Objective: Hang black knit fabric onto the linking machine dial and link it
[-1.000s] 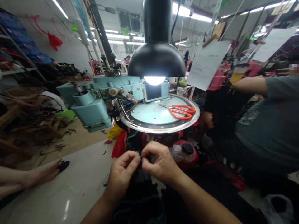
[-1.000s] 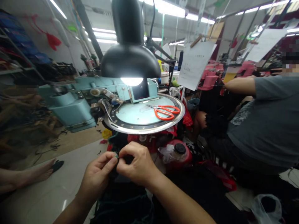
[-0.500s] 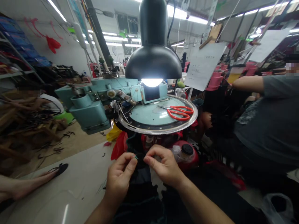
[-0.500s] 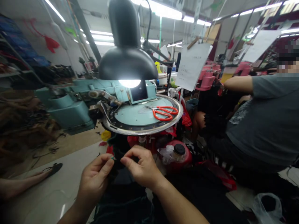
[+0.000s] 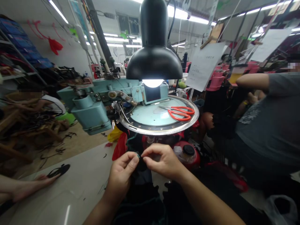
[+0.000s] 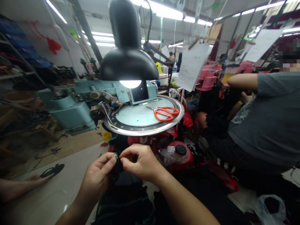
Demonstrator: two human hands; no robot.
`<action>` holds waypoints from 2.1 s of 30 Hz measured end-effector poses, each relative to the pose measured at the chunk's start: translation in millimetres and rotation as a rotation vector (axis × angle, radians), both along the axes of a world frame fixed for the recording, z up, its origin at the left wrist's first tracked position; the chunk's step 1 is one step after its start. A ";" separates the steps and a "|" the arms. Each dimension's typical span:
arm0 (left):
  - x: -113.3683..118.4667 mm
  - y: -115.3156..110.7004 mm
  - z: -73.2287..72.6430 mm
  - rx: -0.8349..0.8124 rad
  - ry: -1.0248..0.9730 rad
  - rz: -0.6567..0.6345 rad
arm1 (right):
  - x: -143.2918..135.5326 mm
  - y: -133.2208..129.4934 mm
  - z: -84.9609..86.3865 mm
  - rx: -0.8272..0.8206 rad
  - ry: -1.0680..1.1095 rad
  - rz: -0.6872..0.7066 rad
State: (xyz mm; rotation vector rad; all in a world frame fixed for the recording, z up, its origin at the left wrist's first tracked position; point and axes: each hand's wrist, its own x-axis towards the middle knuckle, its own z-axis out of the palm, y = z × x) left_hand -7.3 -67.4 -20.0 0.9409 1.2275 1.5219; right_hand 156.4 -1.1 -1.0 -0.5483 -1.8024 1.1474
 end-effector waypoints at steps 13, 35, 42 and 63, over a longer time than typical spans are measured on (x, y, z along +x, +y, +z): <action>-1.4 1.9 -2.8 0.074 0.369 0.035 | -23.4 -1.7 -16.6 -0.442 0.291 -0.004; -2.2 -0.1 -0.5 0.136 0.605 0.096 | -13.4 -0.9 -12.1 -0.155 0.101 -0.142; -10.7 4.3 -12.0 0.074 0.460 0.088 | -6.5 -4.7 -21.7 -0.297 0.186 -0.251; -6.0 1.3 13.6 -0.027 0.814 -0.074 | -1.4 -2.6 -29.3 -0.769 0.310 0.073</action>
